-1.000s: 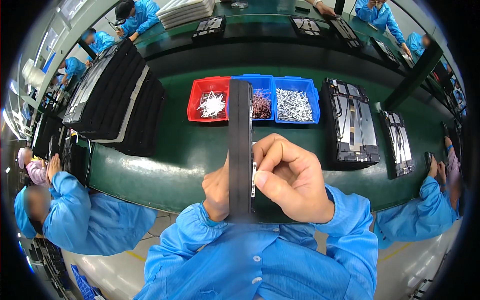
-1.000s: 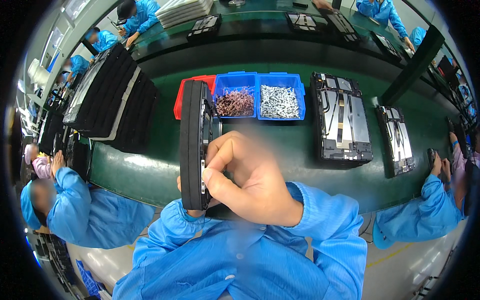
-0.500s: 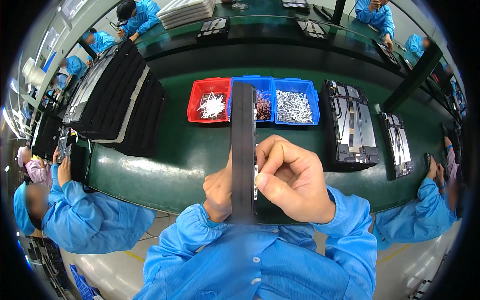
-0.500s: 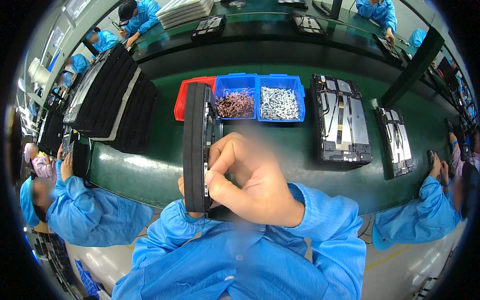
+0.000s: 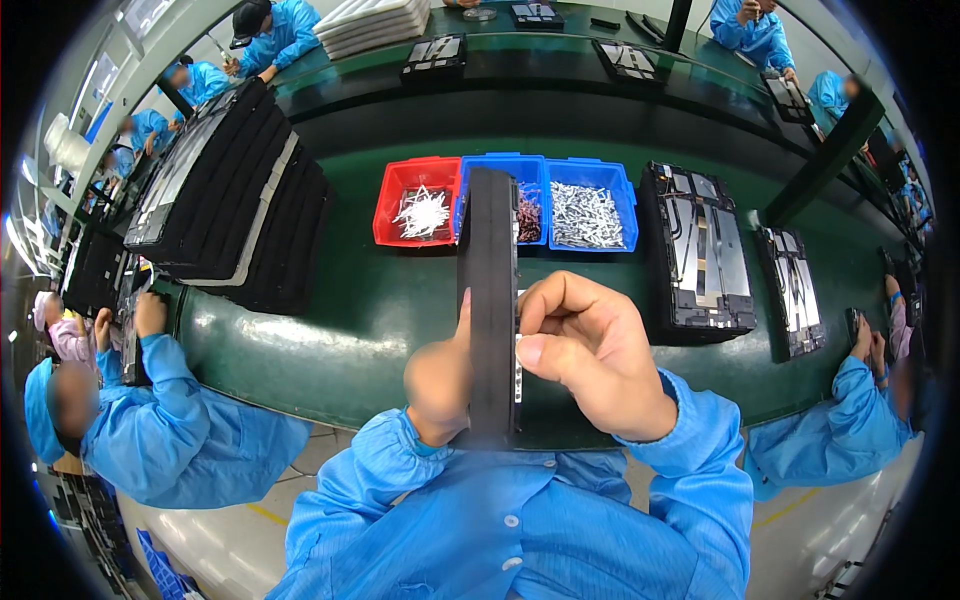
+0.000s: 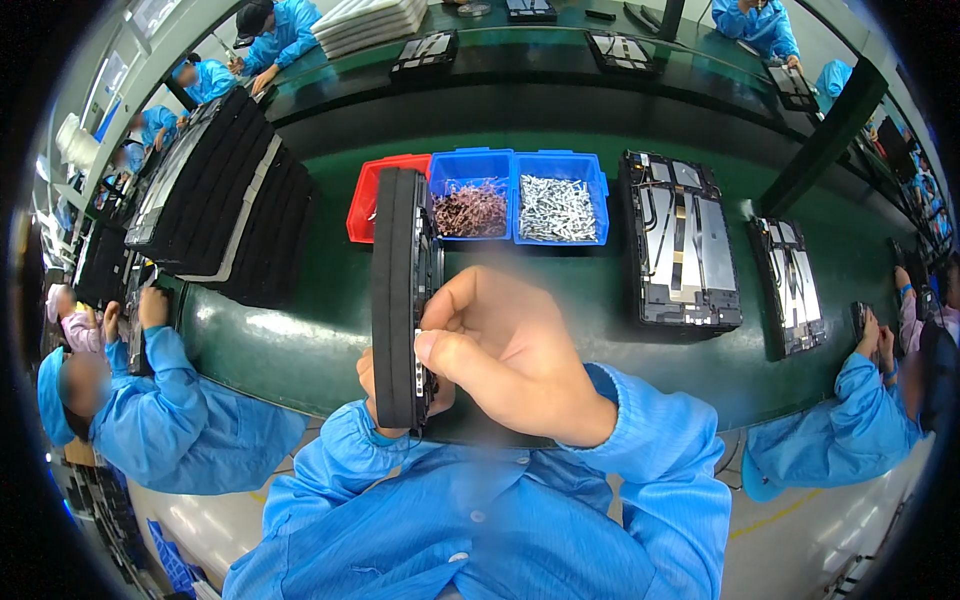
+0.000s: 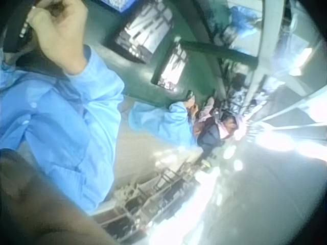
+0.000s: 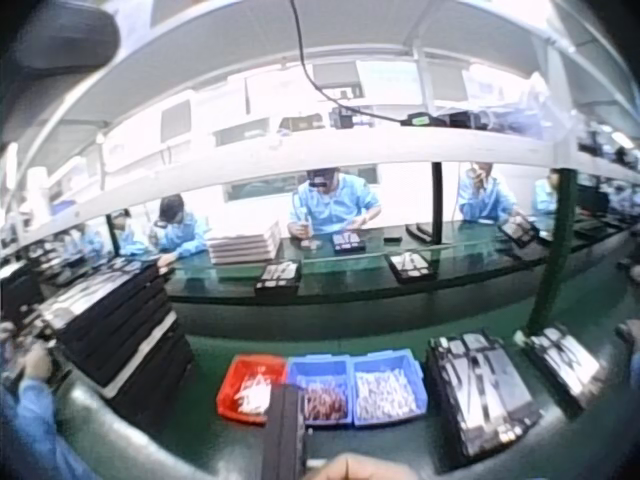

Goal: Assembling electronic components onto a device frame on a production line using a small manual tool.

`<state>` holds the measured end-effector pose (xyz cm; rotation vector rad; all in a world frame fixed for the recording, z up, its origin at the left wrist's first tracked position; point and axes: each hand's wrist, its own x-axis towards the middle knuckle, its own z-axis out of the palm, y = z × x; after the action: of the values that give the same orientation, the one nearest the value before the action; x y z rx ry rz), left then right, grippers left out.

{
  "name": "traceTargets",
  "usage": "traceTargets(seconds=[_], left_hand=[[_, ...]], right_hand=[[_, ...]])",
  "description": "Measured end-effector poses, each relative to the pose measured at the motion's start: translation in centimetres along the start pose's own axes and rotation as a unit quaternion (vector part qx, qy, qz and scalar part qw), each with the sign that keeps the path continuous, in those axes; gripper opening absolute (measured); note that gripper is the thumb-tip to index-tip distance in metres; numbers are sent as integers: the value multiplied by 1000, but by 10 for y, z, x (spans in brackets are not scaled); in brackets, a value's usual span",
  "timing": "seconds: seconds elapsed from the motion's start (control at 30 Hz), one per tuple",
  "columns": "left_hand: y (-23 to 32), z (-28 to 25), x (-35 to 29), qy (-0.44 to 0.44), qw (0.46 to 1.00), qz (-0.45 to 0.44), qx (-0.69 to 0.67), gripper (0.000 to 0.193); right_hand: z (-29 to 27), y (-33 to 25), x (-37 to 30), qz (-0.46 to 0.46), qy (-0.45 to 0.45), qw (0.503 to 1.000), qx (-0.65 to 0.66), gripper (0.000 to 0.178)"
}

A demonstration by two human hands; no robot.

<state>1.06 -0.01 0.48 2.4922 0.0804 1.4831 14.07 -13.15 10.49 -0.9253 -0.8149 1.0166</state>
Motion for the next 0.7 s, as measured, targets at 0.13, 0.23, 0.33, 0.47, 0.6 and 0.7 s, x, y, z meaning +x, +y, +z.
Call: traceTargets(seconds=[0.13,0.23,0.33,0.47,0.6,0.7], left_hand=[[0,1,-3,-21,999,-43,-18,17],[3,-2,3,-30,998,-32,-41,40],[1,1,7,-26,998,-13,-52,67],[-3,0,-5,-46,997,-29,-55,67],[1,2,0,-28,998,-24,-44,66],[-7,9,-13,-29,998,-19,-53,67]], right_hand=[[8,-10,1,40,39,998,8,13],[8,-4,0,36,47,998,16,19],[12,9,-3,8,50,998,34,28],[6,34,-10,-102,-4,993,57,43],[12,36,-12,-125,-23,990,69,48],[9,37,-15,-125,-26,991,51,50]])
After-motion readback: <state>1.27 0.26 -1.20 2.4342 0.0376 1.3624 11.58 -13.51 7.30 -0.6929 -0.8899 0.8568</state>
